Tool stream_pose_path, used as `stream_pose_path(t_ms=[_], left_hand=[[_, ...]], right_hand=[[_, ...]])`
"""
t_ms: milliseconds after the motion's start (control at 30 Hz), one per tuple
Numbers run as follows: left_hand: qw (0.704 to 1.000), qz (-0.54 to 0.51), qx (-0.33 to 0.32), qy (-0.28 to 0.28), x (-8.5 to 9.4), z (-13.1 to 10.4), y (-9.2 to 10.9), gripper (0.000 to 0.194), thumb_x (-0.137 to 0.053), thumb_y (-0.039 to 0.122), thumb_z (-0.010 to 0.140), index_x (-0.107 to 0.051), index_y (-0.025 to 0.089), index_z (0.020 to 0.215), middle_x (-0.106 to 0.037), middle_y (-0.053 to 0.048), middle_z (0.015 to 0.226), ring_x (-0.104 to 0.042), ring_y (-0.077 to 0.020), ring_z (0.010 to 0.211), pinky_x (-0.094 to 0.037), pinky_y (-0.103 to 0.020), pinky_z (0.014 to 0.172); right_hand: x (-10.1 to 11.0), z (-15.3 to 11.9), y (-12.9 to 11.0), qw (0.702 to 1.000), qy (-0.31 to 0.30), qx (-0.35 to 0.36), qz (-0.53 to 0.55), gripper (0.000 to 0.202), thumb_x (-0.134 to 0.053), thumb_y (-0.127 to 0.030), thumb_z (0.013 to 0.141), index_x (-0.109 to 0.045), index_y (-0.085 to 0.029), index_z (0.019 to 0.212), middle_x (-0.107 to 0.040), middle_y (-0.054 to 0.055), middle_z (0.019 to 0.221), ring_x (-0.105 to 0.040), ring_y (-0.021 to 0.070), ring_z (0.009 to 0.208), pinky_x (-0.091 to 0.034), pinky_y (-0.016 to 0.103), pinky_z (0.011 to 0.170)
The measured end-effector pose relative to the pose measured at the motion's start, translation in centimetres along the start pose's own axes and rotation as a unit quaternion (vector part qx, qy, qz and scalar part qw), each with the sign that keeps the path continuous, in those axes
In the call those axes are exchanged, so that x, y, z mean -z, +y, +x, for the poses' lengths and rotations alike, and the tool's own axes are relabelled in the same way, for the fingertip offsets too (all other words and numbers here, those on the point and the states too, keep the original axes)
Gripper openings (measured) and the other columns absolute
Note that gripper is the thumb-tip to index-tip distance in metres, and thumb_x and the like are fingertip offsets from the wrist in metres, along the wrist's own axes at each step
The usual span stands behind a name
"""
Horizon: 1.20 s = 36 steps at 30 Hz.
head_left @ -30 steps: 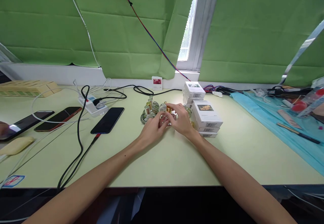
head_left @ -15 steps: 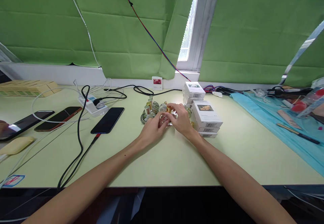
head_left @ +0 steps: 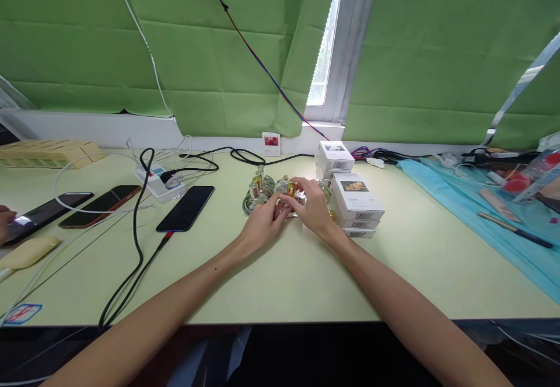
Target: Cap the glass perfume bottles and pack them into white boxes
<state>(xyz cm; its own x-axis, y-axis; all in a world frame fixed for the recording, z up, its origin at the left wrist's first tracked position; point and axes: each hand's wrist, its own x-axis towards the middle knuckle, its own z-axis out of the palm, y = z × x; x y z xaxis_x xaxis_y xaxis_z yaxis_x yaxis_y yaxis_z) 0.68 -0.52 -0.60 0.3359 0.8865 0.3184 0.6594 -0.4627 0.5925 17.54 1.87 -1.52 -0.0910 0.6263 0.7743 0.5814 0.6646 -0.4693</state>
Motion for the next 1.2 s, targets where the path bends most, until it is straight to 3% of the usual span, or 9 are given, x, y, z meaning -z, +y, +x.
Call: stream_pose_path(t_ms=[167,333,1000,1200], left_hand=[[1.000,-0.003,-0.003,-0.002,-0.03,0.05,-0.09,0.030,-0.047,0.042,0.100,-0.058,0.020,0.118,-0.065,0.001,0.069,-0.057,-0.0194,0.059,-0.036,-0.029,0.060],[1.000,0.001,-0.005,0.000,-0.14,0.07,-0.33,0.034,-0.048,0.042,0.100,-0.058,0.021,0.125,-0.064,0.002,0.067,-0.057,-0.0194,0.058,-0.036,-0.029,0.059],[1.000,0.010,0.006,-0.002,-0.04,0.15,-0.18,0.026,-0.051,0.040,0.099,-0.059,0.021,0.114,-0.063,0.003,0.064,-0.056,-0.0182,0.057,-0.035,-0.028,0.058],[1.000,0.011,-0.001,0.000,-0.03,0.13,-0.25,0.026,-0.051,0.040,0.098,-0.059,0.020,0.114,-0.063,0.003,0.065,-0.055,-0.0181,0.057,-0.035,-0.028,0.058]], right_hand=[[0.20,-0.14,-0.20,0.999,-0.008,0.036,0.018,0.032,-0.062,-0.026,0.095,-0.061,-0.024,0.127,-0.072,0.007,0.103,-0.061,0.0241,0.092,-0.052,0.040,0.084],[0.16,-0.16,-0.08,0.999,-0.011,0.041,0.033,0.027,-0.058,-0.020,0.095,-0.063,-0.023,0.121,-0.073,0.007,0.104,-0.062,0.0241,0.095,-0.053,0.039,0.085],[-0.21,-0.03,-0.09,1.000,0.006,-0.018,0.000,0.019,-0.068,-0.034,0.094,-0.065,-0.022,0.109,-0.071,0.006,0.094,-0.061,0.0237,0.089,-0.049,0.036,0.078],[0.02,-0.16,-0.09,1.000,0.013,0.016,0.015,0.028,-0.069,-0.030,0.092,-0.064,-0.023,0.118,-0.072,0.006,0.096,-0.062,0.0234,0.088,-0.051,0.037,0.080]])
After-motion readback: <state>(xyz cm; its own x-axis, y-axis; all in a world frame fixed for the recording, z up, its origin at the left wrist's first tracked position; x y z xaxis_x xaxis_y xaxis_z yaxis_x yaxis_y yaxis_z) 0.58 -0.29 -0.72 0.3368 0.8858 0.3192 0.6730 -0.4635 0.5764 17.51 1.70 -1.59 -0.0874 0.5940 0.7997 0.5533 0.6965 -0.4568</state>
